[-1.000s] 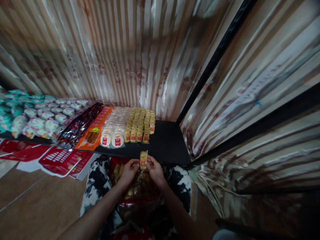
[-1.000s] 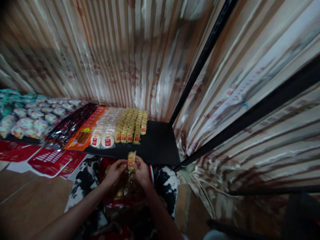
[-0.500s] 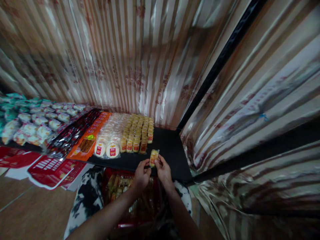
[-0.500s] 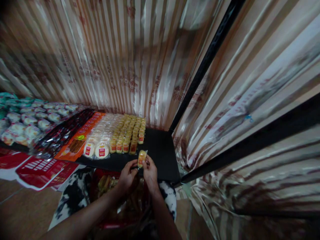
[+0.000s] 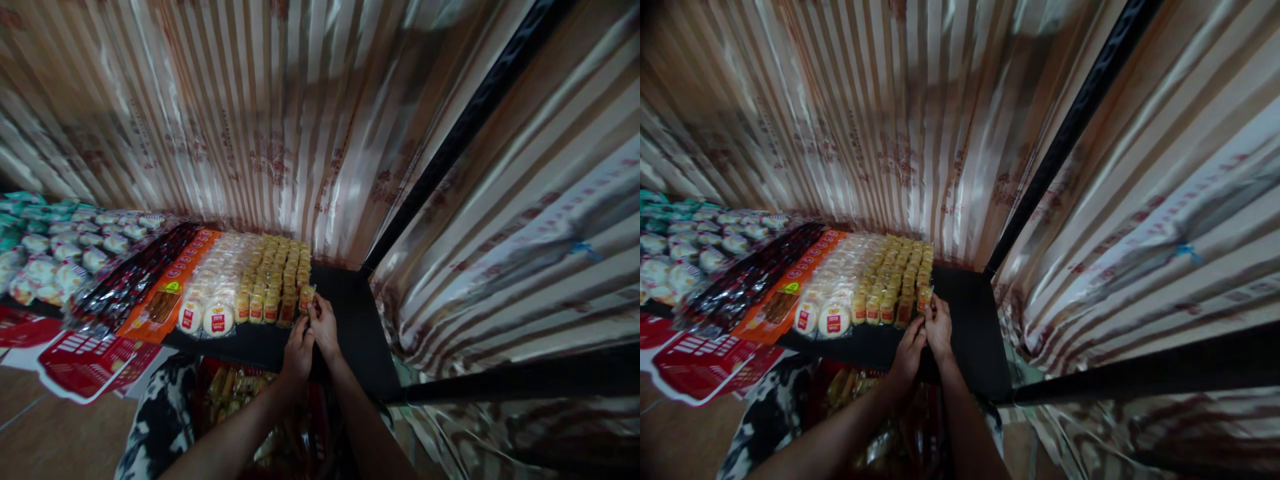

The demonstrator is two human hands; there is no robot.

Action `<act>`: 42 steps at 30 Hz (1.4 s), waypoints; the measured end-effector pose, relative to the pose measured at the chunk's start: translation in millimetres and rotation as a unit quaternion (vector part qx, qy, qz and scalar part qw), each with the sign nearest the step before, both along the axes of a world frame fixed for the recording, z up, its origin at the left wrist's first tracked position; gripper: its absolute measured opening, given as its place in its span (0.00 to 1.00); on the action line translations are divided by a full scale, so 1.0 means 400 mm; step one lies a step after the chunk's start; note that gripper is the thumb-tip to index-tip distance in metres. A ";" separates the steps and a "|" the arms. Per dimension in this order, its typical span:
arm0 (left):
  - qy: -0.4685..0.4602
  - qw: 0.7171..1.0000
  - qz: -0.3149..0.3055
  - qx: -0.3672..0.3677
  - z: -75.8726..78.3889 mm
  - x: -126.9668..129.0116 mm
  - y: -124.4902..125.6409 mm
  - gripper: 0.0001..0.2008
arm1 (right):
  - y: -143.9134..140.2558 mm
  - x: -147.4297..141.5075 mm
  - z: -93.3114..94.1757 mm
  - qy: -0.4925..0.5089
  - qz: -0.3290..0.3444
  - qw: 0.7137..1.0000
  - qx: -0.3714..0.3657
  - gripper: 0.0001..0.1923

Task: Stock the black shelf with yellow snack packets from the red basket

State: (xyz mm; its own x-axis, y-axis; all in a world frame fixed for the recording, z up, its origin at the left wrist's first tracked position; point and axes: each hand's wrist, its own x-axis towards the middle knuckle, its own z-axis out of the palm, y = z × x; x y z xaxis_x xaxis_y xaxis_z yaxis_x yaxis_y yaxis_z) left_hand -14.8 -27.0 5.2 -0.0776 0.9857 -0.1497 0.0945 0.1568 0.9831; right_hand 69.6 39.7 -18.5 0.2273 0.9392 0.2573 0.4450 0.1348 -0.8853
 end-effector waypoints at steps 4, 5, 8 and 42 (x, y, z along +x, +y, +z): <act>-0.025 1.000 -0.007 0.001 -0.008 0.002 0.017 0.23 | 0.019 -0.008 -0.011 -0.007 0.005 1.000 -0.004 0.22; -0.033 0.999 -0.008 -0.001 -0.008 0.001 0.019 0.23 | 0.021 -0.009 -0.013 -0.009 0.003 1.000 -0.002 0.22; -0.056 0.998 -0.006 -0.008 -0.009 0.001 0.022 0.24 | 0.021 -0.010 -0.017 -0.006 0.002 1.000 0.005 0.22; -0.078 0.997 -0.007 0.010 -0.053 0.010 0.061 0.25 | 0.023 -0.018 -0.029 0.051 0.007 0.998 0.027 0.17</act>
State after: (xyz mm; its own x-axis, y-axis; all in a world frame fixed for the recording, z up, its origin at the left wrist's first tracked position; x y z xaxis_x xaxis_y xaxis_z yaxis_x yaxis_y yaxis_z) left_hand -10.9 -2.8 -16.1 -0.0417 0.9893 -0.1395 -0.0577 0.1370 0.9889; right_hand 62.5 49.0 -30.0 0.2416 0.9278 0.2845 0.3508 0.1898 -0.9170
